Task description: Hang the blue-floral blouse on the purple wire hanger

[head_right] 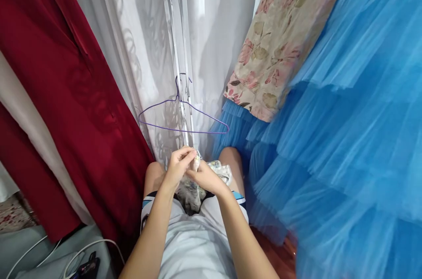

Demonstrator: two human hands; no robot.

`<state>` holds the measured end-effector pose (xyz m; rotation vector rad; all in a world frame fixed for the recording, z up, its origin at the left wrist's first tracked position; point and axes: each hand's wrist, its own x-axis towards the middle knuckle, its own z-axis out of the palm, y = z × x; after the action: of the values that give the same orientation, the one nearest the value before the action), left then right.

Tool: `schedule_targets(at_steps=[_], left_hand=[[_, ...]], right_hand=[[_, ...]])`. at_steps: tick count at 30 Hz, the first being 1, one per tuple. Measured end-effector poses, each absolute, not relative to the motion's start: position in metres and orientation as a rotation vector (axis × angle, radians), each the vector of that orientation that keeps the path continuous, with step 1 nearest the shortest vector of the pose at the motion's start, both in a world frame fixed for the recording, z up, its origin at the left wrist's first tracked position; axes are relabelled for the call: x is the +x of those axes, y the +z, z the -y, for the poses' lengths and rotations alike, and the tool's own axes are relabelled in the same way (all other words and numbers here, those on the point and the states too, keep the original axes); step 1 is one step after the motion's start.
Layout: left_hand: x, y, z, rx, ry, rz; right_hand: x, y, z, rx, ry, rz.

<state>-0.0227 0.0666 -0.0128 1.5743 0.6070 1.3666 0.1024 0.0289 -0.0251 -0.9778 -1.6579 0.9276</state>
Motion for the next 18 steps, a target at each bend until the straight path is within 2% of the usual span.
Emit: schedule_targets(at_steps=[4, 8, 12, 15, 18], left_hand=[[-0.029, -0.012, -0.057, 1.854, 1.312, -0.615], [-0.030, -0.025, -0.060, 1.862, 0.847, -0.501], [-0.029, -0.050, -0.068, 2.161, 0.533, -0.669], [-0.040, -0.058, -0.078, 2.348, 0.556, -0.810], [-0.061, -0.041, -0.088, 2.389, 0.753, -0.834]], right_hand=[[0.107, -0.010, -0.015, -1.020, 0.957, 1.497], [0.134, -0.001, -0.004, -1.022, 0.941, 1.335], [0.186, 0.011, -0.001, -1.076, 0.711, 1.338], [0.233, 0.031, -0.019, -1.133, 0.601, 1.392], [0.269, 0.062, -0.057, -1.121, 0.568, 1.326]])
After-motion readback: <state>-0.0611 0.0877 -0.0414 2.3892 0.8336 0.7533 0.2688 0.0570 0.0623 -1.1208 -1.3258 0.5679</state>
